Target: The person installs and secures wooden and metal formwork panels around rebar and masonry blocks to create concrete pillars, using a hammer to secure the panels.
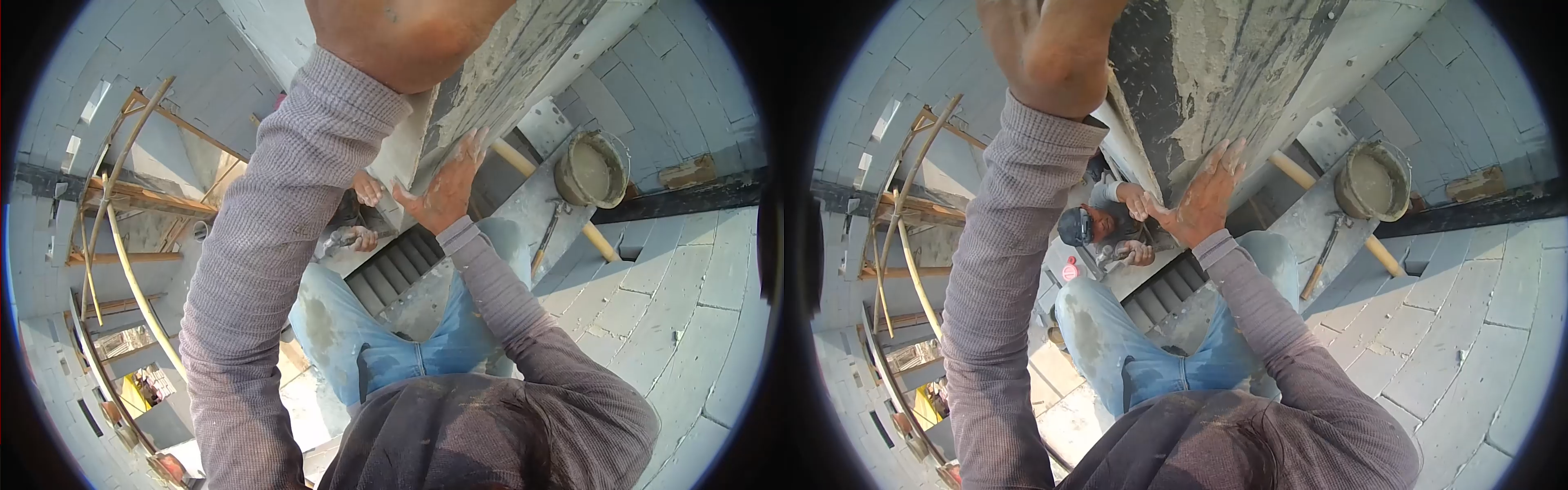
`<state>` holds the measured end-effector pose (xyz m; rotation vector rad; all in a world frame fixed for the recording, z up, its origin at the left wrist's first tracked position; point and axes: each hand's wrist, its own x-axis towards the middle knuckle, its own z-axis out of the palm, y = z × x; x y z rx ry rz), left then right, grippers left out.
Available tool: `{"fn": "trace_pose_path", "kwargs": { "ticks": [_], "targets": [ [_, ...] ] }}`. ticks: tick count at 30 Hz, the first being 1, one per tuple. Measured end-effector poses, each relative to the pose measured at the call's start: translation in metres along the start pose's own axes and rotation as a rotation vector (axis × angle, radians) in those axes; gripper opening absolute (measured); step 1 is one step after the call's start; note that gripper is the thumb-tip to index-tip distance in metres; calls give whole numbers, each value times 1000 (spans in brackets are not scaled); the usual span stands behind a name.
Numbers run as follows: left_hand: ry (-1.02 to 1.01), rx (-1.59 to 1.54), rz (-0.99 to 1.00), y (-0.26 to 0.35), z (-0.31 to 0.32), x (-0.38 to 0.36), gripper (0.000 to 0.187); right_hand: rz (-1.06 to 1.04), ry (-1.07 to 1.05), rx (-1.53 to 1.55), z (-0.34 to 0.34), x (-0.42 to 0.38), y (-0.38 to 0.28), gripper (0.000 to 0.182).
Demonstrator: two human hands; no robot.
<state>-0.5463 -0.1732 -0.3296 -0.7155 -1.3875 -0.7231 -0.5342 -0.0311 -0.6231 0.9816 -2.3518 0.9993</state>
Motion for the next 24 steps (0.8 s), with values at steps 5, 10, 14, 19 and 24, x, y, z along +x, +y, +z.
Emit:
{"fn": "trace_pose_path", "kwargs": {
  "ticks": [5,10,14,19,24],
  "targets": [
    [-54,-240,-10,1,-6,-14,83,-24,17,-29,5,-3,4,143],
    [30,-568,21,-21,6,-10,85,-13,36,27,-1,2,0,145],
    [-10,-513,50,-27,2,-11,81,2,13,38,-5,2,-2,146],
    [-92,-384,92,-28,0,-8,79,19,-6,11,-6,3,-3,147],
    [-33,-444,5,-23,1,-9,78,29,-16,-1,-9,4,-5,147]
  ]
}}
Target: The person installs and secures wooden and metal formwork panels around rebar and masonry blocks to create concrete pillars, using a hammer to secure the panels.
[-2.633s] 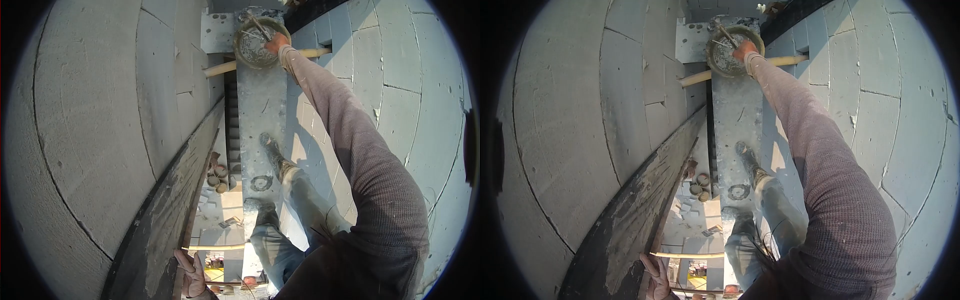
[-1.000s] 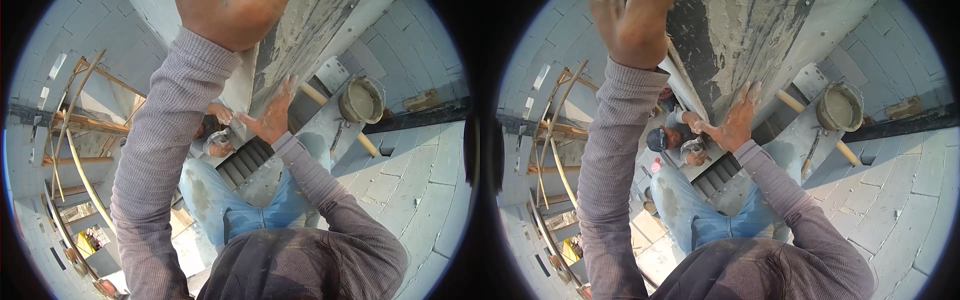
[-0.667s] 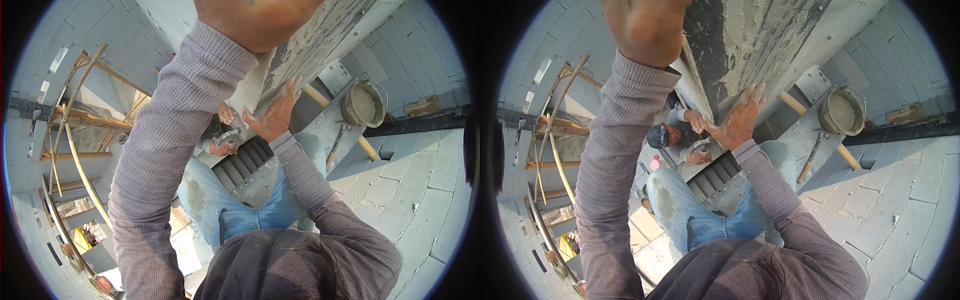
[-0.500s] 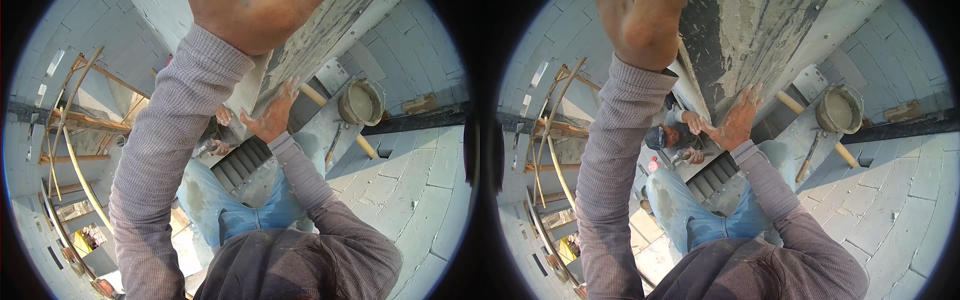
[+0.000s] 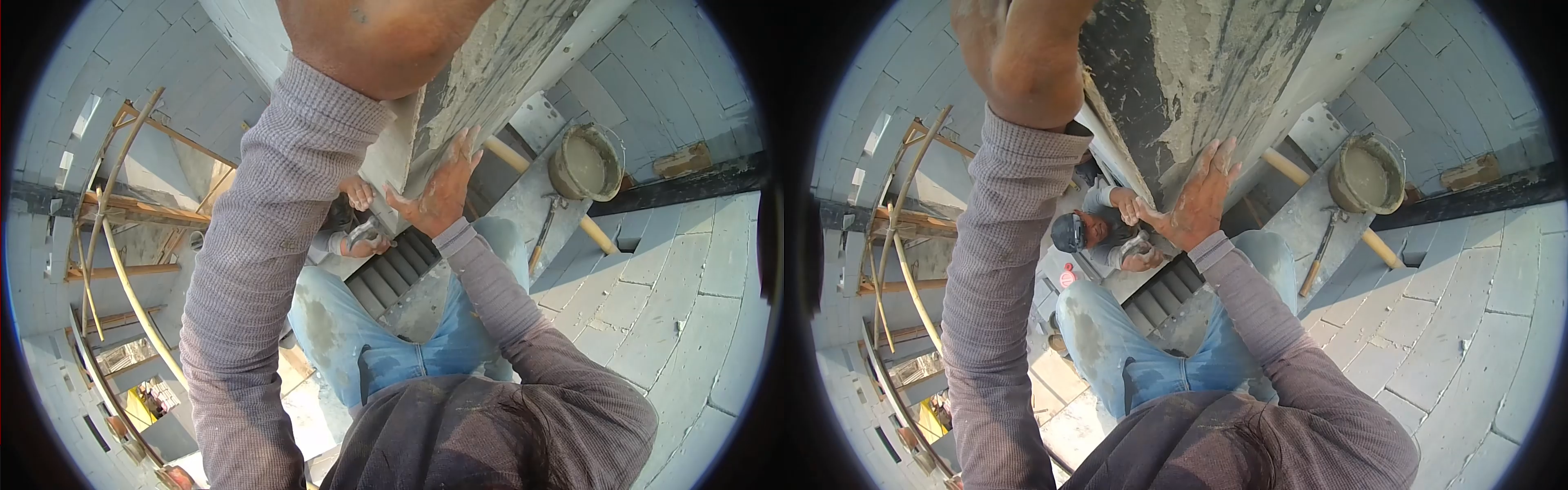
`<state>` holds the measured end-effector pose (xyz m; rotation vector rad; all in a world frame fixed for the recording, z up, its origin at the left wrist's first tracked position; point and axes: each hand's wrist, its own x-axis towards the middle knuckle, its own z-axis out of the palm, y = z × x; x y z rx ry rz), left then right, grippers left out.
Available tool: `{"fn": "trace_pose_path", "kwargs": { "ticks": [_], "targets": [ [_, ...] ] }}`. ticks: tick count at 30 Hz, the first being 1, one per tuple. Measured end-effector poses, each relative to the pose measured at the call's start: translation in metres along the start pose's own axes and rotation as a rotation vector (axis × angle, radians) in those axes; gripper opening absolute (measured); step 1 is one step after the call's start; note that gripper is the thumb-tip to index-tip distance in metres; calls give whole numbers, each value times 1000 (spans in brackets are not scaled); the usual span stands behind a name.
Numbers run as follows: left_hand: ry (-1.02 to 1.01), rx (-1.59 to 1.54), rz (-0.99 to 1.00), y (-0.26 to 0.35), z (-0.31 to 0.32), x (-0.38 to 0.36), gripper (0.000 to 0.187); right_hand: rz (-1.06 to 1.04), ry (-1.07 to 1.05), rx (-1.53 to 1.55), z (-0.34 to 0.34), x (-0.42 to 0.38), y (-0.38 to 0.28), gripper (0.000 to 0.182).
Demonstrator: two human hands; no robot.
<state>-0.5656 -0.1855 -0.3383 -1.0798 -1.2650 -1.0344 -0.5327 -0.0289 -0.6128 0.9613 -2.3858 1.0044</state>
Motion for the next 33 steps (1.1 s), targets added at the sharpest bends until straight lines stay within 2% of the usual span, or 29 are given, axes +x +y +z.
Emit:
{"fn": "trace_pose_path", "kwargs": {
  "ticks": [5,8,10,11,13,17,19,20,22,23,25,26,28,29,31,32,33],
  "targets": [
    [0,-111,-33,2,1,2,77,3,2,-15,1,0,1,148],
    [-17,0,-6,8,0,1,79,-7,8,-9,0,0,0,147],
    [44,-48,-187,29,8,1,84,-15,13,-12,1,-1,2,147],
    [45,-50,-189,30,7,-1,84,-23,17,-12,1,-3,2,147],
    [54,153,-134,29,2,-4,90,-25,17,-14,1,-2,1,146],
    [68,203,-63,12,-6,-7,92,-26,1,-38,-1,-2,0,146],
    [-11,421,93,1,-18,1,92,-31,-1,-52,0,-2,1,145],
    [-11,420,95,0,-17,-6,92,-37,-5,-67,0,-2,2,145],
    [55,112,-104,24,4,-2,94,-33,6,-48,0,-2,1,145],
    [60,112,-106,27,5,0,94,-27,12,-29,0,-3,1,146],
    [-98,18,-132,31,2,2,95,-29,16,-25,3,-4,4,146],
    [-95,21,-128,29,-2,3,95,-27,22,-17,4,-5,5,147],
    [-174,348,77,22,-9,8,97,-28,15,-20,4,-5,4,147],
    [-172,348,84,22,-10,4,97,-24,7,-23,3,-5,4,148],
    [1,737,-213,34,-9,-7,101,-26,-4,-49,2,-6,3,149],
    [5,740,-208,42,-10,-14,101,-22,-18,-73,2,-6,3,149],
    [89,700,-276,51,-13,-24,93,-29,-19,-73,0,-6,2,149]
  ]
}}
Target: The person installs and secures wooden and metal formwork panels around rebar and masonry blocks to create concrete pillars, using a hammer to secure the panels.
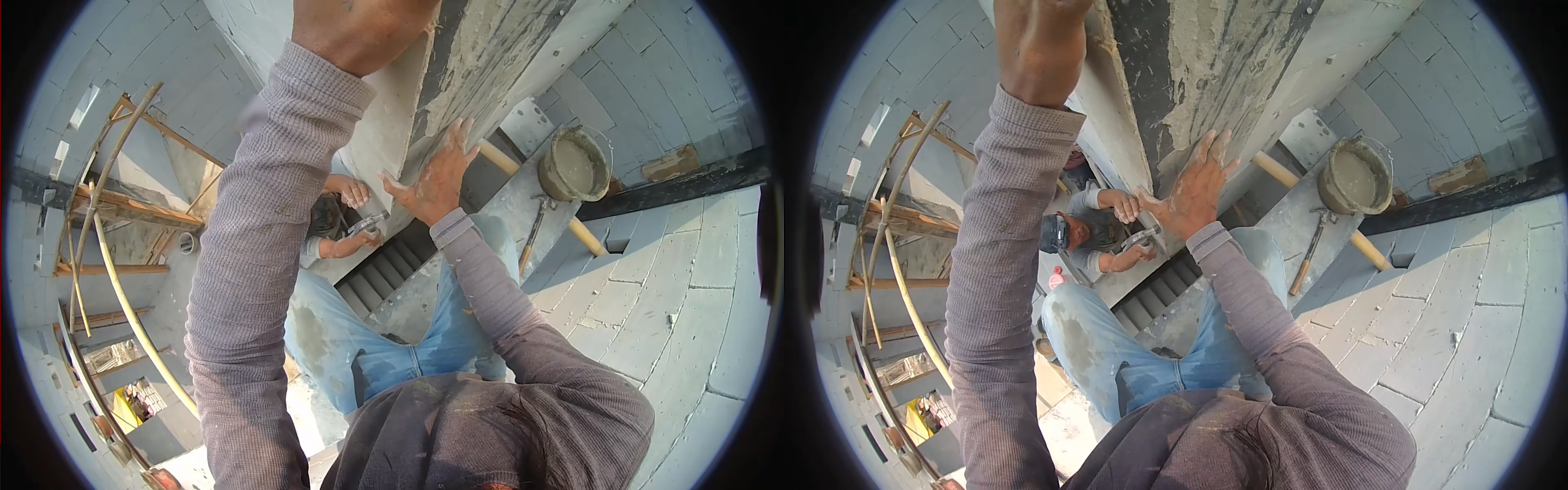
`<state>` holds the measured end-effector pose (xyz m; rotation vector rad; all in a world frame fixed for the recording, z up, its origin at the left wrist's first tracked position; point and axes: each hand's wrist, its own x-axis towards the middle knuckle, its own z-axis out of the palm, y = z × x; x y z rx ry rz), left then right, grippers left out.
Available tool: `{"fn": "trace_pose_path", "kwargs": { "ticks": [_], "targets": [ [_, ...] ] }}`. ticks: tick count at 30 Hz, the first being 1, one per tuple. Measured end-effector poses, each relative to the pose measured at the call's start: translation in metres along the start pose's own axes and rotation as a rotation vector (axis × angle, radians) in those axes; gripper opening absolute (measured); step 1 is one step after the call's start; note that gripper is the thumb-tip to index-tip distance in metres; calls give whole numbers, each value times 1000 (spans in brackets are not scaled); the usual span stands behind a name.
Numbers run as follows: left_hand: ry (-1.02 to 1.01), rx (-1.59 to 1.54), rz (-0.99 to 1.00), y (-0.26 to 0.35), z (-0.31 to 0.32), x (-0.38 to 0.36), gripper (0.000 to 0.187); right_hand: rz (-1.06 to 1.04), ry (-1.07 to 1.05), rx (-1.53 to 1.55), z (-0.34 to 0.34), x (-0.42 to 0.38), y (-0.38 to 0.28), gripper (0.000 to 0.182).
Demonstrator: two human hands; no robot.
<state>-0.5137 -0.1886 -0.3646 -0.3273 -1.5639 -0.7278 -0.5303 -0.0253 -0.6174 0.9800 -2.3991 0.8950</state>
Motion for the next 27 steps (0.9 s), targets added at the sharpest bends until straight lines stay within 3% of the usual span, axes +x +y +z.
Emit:
{"fn": "trace_pose_path", "kwargs": {
  "ticks": [5,7,9,13,15,17,18,20,23,27],
  "targets": [
    [227,-231,-442,-4,-55,-91,59,47,-79,-1,-5,0,0,152],
    [289,-146,-941,-7,-78,-162,64,53,-88,2,-8,1,-3,153],
    [330,-89,-1307,-14,-104,-239,58,56,-101,3,-9,2,-4,154],
    [547,-146,-1700,-12,-122,-352,45,74,-136,122,-19,-1,1,154],
    [493,-173,-1750,-14,-124,-396,49,57,-136,171,-22,-2,11,151],
    [431,-198,-1805,-7,-124,-415,54,34,55,560,-18,-6,26,126],
    [441,-237,-1875,-4,-125,-422,52,40,61,551,-23,-8,30,126],
    [492,-292,-2000,-9,-126,-432,49,241,172,518,-34,-11,38,97],
    [477,-312,-2090,-18,-128,-448,49,434,231,466,-44,-10,47,84],
    [449,-239,-2109,-19,-112,-451,50,513,194,454,-40,-12,58,83]
  ]
}}
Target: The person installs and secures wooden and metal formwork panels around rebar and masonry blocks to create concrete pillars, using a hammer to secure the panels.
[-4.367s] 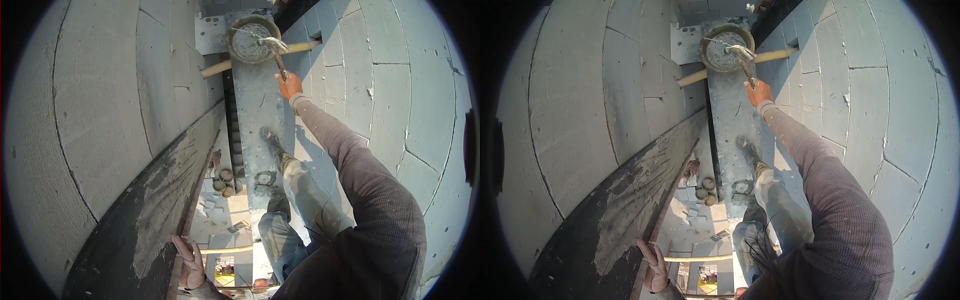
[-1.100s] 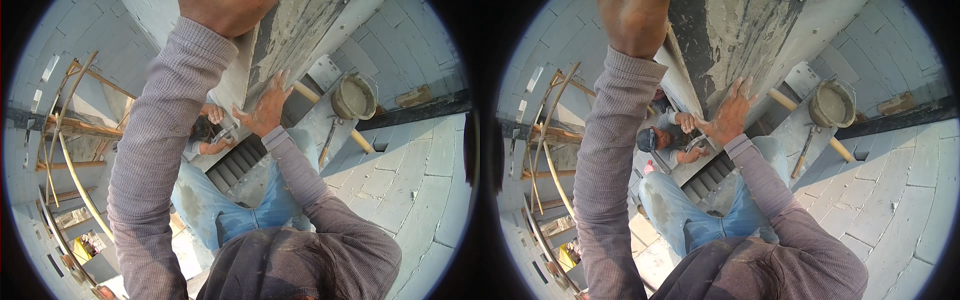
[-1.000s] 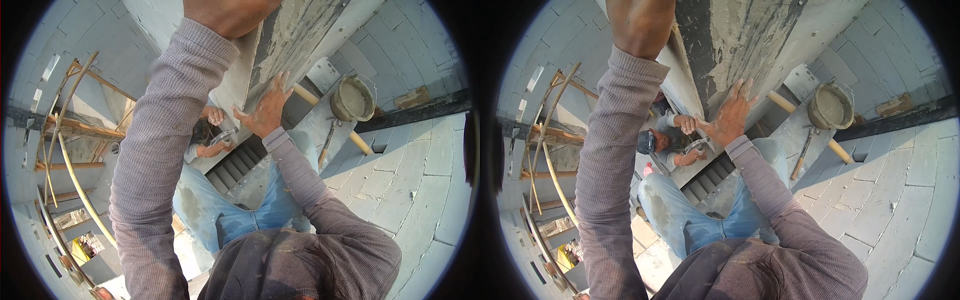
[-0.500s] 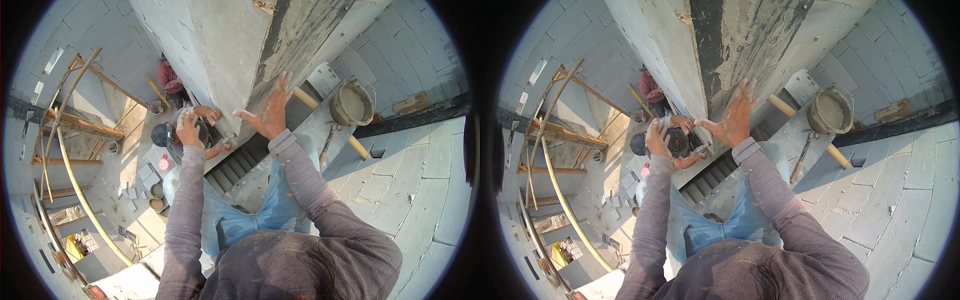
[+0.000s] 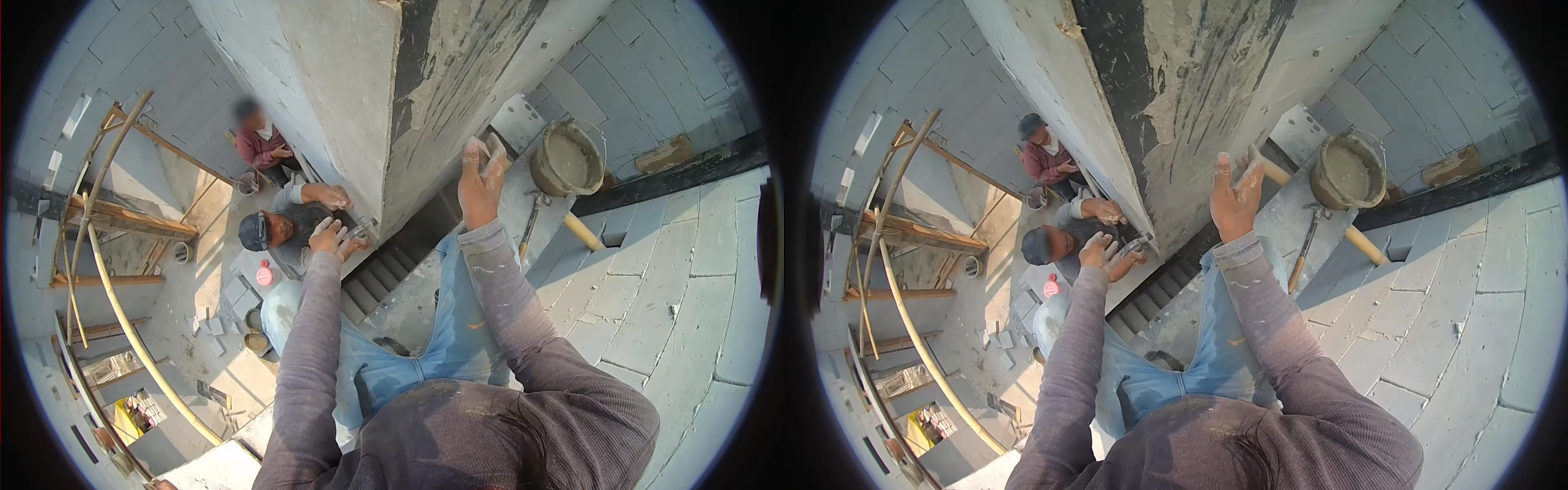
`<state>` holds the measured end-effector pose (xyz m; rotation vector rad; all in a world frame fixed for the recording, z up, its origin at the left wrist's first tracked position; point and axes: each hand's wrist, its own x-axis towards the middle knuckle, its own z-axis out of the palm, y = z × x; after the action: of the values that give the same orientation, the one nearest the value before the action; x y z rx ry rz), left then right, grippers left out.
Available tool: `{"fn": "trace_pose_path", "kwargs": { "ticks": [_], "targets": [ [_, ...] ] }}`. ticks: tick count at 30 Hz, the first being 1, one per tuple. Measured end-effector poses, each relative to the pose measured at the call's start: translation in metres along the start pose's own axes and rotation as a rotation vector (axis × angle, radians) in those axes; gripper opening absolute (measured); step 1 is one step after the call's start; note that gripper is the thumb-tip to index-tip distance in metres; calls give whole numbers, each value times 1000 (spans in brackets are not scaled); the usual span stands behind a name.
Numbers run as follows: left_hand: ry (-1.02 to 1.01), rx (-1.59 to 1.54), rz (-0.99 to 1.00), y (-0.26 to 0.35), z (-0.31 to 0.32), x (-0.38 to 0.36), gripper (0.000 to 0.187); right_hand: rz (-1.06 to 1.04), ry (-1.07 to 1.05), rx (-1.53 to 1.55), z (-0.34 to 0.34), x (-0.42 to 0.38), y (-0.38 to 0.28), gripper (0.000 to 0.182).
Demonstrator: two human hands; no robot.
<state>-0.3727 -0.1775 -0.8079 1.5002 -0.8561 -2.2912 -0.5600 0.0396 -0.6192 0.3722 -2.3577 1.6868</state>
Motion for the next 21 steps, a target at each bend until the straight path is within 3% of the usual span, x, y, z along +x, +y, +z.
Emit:
{"fn": "trace_pose_path", "kwargs": {
  "ticks": [2,4,6,7,10,12,14,15,18,20,21],
  "targets": [
    [74,-78,-16,-10,5,8,58,2,-4,-13,2,-1,-1,83],
    [134,-104,19,-24,5,30,55,3,-4,-26,2,-3,-3,83],
    [117,-169,314,-35,4,50,38,-18,-19,-66,0,-3,-6,78],
    [113,-169,316,-32,4,49,38,-20,-15,-66,0,-4,-3,78],
    [509,243,332,-24,14,31,14,-1,25,-153,-10,-2,3,77],
    [536,242,350,-30,11,40,12,33,8,25,-17,0,-5,71],
    [731,580,529,-46,-19,77,10,150,57,196,-41,8,-12,68],
    [729,586,551,-39,-21,72,10,259,85,363,-56,15,-9,65],
    [737,465,727,-15,-15,19,9,380,203,318,-116,20,76,50],
    [112,3,898,25,14,-44,9,568,188,167,-155,2,203,42],
    [71,-36,900,41,26,-74,11,692,159,26,-169,-24,269,40]
  ]
}}
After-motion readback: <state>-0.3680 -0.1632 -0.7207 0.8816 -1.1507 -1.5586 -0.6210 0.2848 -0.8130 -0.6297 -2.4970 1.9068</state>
